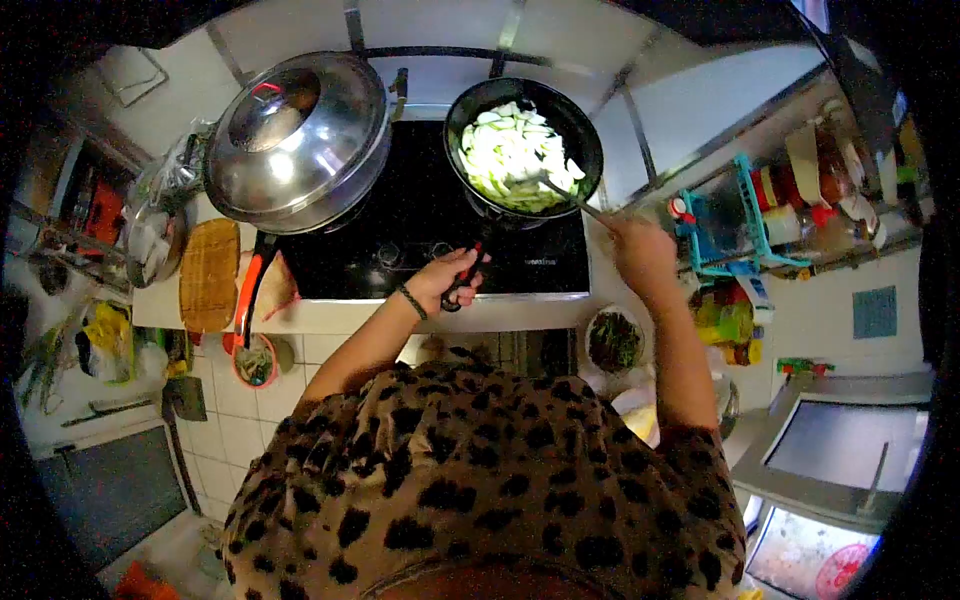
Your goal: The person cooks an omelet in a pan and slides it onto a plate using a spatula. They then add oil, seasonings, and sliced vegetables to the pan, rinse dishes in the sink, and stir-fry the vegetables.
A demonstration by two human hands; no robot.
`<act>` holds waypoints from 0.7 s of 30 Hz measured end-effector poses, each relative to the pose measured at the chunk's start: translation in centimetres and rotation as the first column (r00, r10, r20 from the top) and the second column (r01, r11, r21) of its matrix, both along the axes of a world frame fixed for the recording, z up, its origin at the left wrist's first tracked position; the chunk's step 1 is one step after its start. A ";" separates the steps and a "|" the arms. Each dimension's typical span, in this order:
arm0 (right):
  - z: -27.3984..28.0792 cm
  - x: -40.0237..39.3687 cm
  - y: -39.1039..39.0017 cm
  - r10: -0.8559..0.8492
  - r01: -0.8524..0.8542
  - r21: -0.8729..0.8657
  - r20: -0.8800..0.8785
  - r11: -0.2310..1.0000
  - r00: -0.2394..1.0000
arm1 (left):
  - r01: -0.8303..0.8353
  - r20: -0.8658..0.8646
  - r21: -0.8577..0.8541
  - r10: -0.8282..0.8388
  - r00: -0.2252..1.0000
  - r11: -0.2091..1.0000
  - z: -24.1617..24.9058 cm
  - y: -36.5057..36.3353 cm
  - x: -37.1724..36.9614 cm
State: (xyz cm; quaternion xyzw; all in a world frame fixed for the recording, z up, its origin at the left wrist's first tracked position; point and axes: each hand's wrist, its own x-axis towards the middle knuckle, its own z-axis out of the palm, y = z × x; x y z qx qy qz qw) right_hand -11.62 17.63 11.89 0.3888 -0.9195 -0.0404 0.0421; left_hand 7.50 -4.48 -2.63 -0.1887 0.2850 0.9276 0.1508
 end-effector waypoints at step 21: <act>11.9 -1.5 -1.5 0.192 -0.209 0.165 0.113 0.964 0.975 | 0.004 -0.014 -0.036 -0.005 1.000 0.999 0.9 0.2 0.2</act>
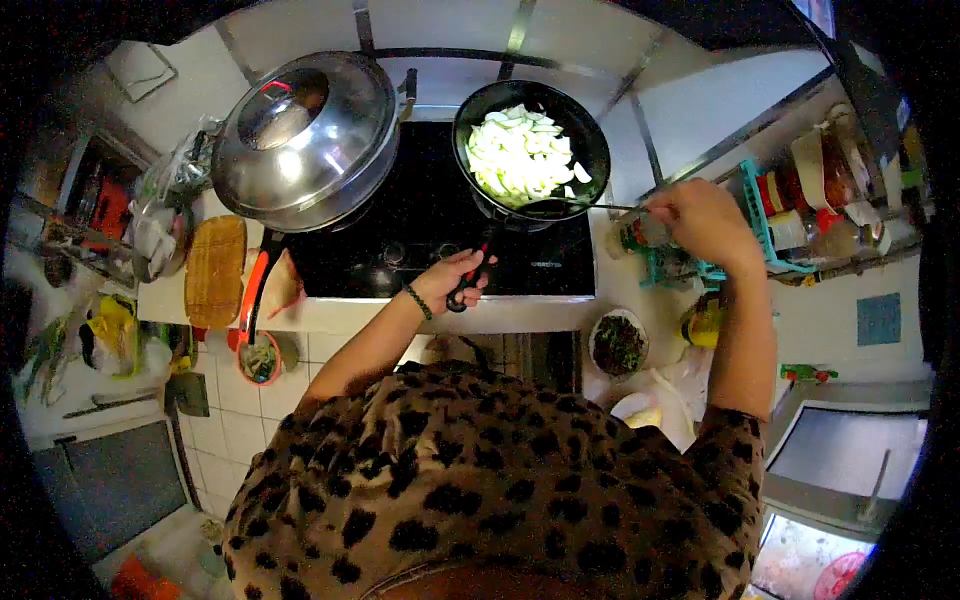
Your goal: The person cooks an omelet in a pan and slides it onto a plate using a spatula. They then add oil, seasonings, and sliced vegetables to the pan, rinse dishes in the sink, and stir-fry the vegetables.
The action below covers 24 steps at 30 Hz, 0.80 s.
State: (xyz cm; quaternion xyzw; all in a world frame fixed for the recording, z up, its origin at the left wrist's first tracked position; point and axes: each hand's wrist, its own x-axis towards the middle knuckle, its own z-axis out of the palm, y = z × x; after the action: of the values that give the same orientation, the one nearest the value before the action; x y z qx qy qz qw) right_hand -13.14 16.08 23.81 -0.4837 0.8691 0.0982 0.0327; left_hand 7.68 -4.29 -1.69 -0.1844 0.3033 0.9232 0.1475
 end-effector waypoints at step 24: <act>-9.5 2.9 4.7 -0.305 0.302 -0.223 0.024 0.927 0.952 | -0.007 -0.014 0.008 0.007 1.000 1.000 -1.5 0.0 -0.1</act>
State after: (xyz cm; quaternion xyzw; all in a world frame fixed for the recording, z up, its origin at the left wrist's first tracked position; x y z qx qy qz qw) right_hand -10.28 20.74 14.34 -0.3434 0.9391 -0.0039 -0.0119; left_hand 7.57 -4.34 -3.19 -0.1784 0.2998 0.9262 0.1430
